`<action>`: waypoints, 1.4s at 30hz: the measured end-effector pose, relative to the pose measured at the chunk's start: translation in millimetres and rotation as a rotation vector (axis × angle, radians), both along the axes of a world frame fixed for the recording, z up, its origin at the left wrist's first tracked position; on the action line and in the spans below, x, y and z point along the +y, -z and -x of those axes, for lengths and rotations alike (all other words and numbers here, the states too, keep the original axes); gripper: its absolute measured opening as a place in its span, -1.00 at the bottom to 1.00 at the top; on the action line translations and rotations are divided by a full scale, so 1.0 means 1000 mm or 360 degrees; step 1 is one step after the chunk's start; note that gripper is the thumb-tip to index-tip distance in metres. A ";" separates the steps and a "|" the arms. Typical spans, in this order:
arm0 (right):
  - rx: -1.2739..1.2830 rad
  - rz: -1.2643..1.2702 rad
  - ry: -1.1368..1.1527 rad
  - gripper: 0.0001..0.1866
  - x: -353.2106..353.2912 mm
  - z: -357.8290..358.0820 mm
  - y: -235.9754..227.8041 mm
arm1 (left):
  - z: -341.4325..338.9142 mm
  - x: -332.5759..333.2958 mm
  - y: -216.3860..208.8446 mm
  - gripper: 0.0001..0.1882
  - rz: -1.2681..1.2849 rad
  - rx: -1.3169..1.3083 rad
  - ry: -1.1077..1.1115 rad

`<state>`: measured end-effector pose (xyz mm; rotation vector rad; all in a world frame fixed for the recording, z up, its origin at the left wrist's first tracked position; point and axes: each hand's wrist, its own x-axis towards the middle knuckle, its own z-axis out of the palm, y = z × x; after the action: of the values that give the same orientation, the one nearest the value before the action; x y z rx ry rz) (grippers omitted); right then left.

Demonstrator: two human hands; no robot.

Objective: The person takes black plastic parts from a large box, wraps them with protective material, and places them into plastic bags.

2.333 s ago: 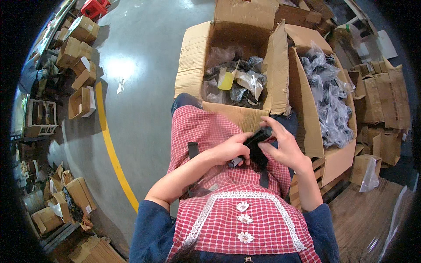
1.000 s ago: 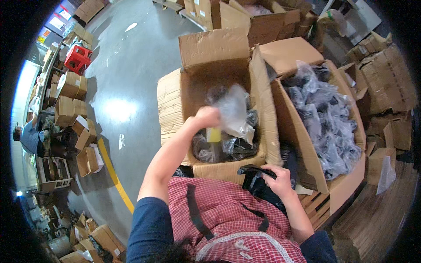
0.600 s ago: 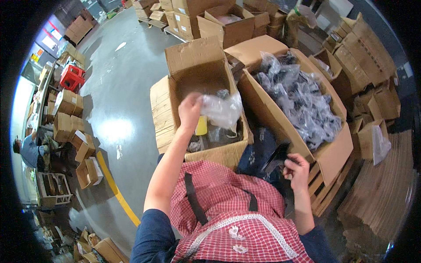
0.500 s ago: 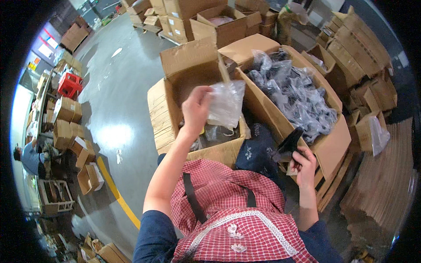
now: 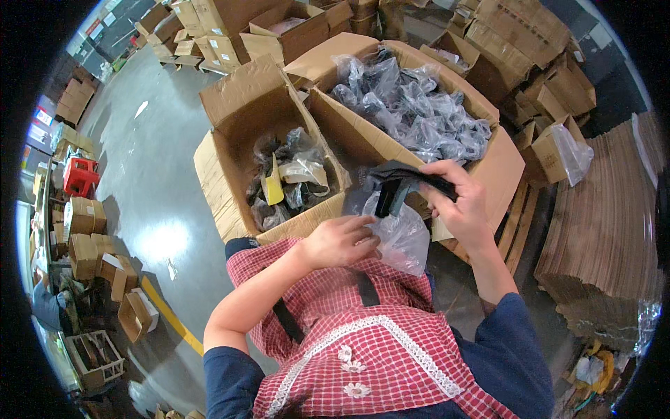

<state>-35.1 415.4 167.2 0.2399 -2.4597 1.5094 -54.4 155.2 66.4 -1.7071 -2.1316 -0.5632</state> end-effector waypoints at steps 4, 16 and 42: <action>-0.0040 -0.0047 -0.0178 -0.70 -0.006 0.003 0.019 | -0.011 -0.017 -0.004 -0.69 0.0104 0.0047 -0.0055; -0.0250 -0.0327 -0.1035 -0.77 -0.013 0.079 0.000 | -0.017 -0.035 -0.028 -0.71 -0.0035 0.0011 -0.0189; -0.0320 -0.1322 -0.2240 -0.75 -0.048 0.054 -0.060 | -0.027 -0.020 -0.084 -0.77 -0.0430 -0.0650 -0.0336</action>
<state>-89.1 367.6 227.4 2.3946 -2.9714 0.5090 -27.7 134.9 150.5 -1.2848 -2.3327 -1.1565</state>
